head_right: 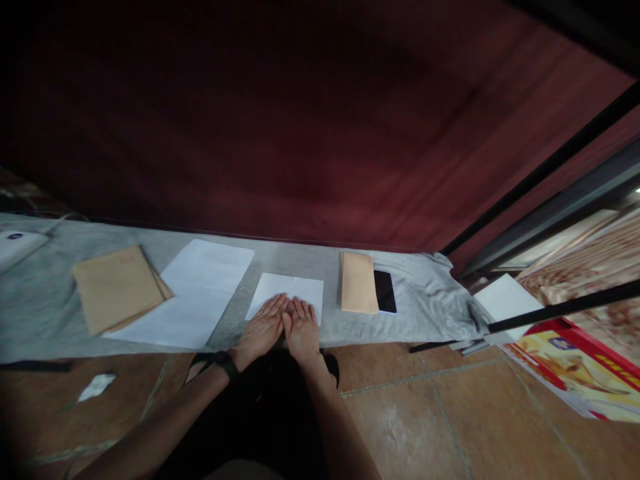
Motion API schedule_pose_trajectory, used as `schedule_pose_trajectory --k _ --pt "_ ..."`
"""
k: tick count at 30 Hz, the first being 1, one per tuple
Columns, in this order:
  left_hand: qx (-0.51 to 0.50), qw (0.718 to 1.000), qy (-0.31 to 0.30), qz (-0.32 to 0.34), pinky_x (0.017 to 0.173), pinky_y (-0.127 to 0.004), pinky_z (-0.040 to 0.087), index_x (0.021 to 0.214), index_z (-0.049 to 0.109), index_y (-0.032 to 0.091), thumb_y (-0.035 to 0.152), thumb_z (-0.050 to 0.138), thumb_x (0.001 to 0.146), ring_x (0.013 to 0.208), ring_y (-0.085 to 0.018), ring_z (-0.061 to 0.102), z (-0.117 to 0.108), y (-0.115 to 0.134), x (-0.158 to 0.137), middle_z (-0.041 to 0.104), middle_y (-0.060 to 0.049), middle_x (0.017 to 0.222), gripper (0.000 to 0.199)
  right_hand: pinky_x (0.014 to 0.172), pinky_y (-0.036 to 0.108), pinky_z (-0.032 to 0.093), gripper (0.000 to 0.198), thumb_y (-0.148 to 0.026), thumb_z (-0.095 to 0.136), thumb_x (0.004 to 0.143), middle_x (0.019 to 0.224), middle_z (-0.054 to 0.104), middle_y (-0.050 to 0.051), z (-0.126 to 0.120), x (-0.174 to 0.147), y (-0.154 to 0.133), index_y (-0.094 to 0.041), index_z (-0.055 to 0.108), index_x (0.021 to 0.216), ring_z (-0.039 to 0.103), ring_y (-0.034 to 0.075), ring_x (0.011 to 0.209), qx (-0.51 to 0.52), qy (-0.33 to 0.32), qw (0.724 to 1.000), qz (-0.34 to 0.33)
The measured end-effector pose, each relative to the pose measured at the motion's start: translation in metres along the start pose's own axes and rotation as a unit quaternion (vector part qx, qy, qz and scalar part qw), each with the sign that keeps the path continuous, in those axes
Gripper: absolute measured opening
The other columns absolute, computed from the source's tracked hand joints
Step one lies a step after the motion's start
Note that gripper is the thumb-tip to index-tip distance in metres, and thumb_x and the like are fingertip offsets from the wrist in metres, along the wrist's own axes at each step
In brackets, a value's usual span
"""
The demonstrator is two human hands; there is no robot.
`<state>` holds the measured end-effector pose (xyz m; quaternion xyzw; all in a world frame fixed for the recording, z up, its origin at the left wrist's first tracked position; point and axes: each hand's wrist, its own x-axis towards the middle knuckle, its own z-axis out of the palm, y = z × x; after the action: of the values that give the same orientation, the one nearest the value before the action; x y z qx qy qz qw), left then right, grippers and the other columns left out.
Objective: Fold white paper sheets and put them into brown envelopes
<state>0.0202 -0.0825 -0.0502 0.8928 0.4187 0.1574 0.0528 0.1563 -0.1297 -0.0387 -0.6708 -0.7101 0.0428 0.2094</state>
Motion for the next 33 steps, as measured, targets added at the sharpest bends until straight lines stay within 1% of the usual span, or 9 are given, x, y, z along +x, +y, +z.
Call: schedule_pose_trajectory --k 3,6,13,19,21,23,26,30,33 --pt "0.003 1.000 0.007 -0.009 0.122 -0.045 0.029 0.149 0.041 0.007 0.023 0.031 0.097 0.147 -0.024 0.034 0.004 -0.005 0.000 0.044 -0.017 0.154 0.056 0.119 0.046 0.029 0.045 -0.034 0.034 0.107 0.150 0.051 0.009 0.006 0.002 0.004 -0.018 0.049 0.146 0.040 0.023 0.144 -0.012 0.005 1.000 0.005" --pt "0.013 0.999 0.012 -0.030 0.122 -0.045 0.028 0.149 0.041 0.006 0.026 0.032 0.097 0.148 -0.025 0.032 0.004 -0.009 0.002 0.042 -0.017 0.155 0.057 0.119 0.046 0.029 0.046 -0.035 0.034 0.107 0.152 0.048 0.009 0.010 0.004 0.009 -0.017 0.048 0.147 0.039 0.024 0.144 -0.023 0.010 1.000 0.010" --pt "0.013 0.997 0.032 -0.063 0.122 -0.046 0.025 0.154 0.033 0.008 0.032 0.030 0.098 0.150 -0.025 0.029 0.003 -0.022 0.006 0.038 -0.016 0.158 0.061 0.118 0.045 0.029 0.046 -0.034 0.033 0.107 0.153 0.047 0.008 0.010 0.007 0.020 -0.020 0.046 0.148 0.039 0.024 0.144 -0.037 0.023 0.999 0.022" --pt "0.014 0.996 0.028 -0.082 0.122 -0.047 0.026 0.150 0.039 0.005 0.031 0.028 0.099 0.149 -0.026 0.030 -0.006 -0.023 0.011 0.040 -0.018 0.156 0.058 0.119 0.047 0.027 0.047 -0.035 0.034 0.106 0.154 0.045 0.008 0.010 0.006 0.022 -0.020 0.043 0.150 0.038 0.024 0.145 -0.040 0.026 0.998 0.026" --pt "-0.003 0.998 0.028 -0.055 0.121 -0.045 0.029 0.148 0.042 0.006 0.031 0.029 0.100 0.147 -0.025 0.034 -0.010 -0.019 0.010 0.042 -0.016 0.155 0.056 0.119 0.047 0.027 0.047 -0.035 0.034 0.106 0.154 0.045 0.008 0.010 0.006 0.021 -0.021 0.044 0.150 0.038 0.024 0.145 -0.041 0.029 0.998 0.026" --pt "-0.029 0.999 0.017 0.002 0.121 -0.042 0.032 0.147 0.045 0.011 0.032 0.029 0.101 0.145 -0.021 0.039 -0.015 -0.015 0.004 0.046 -0.012 0.153 0.053 0.119 0.047 0.026 0.047 -0.035 0.034 0.106 0.155 0.044 0.008 0.010 0.006 0.021 -0.021 0.044 0.150 0.038 0.024 0.144 -0.042 0.029 0.998 0.024" --pt "-0.053 0.996 0.000 0.068 0.119 -0.038 0.036 0.144 0.050 0.016 0.034 0.030 0.103 0.140 -0.017 0.045 -0.018 -0.011 -0.017 0.053 -0.008 0.149 0.049 0.119 0.047 0.026 0.047 -0.035 0.033 0.106 0.155 0.043 0.008 0.010 0.006 0.022 -0.020 0.043 0.150 0.037 0.024 0.145 -0.040 0.028 0.999 0.022" --pt "-0.037 0.997 0.002 0.069 0.120 -0.041 0.036 0.146 0.048 0.019 0.037 0.034 0.103 0.141 -0.019 0.044 -0.019 -0.015 -0.047 0.050 -0.008 0.151 0.049 0.120 0.047 0.025 0.048 -0.036 0.032 0.107 0.154 0.045 0.007 0.012 0.006 0.022 -0.022 0.042 0.151 0.038 0.024 0.145 -0.032 0.031 0.999 0.029" --pt "-0.023 0.998 -0.004 0.065 0.120 -0.043 0.034 0.149 0.043 0.019 0.039 0.034 0.103 0.144 -0.021 0.041 -0.017 -0.019 -0.049 0.045 -0.009 0.154 0.051 0.120 0.047 0.025 0.048 -0.036 0.032 0.106 0.155 0.044 0.007 0.012 0.006 0.021 -0.021 0.042 0.151 0.038 0.025 0.145 -0.028 0.029 0.999 0.032"
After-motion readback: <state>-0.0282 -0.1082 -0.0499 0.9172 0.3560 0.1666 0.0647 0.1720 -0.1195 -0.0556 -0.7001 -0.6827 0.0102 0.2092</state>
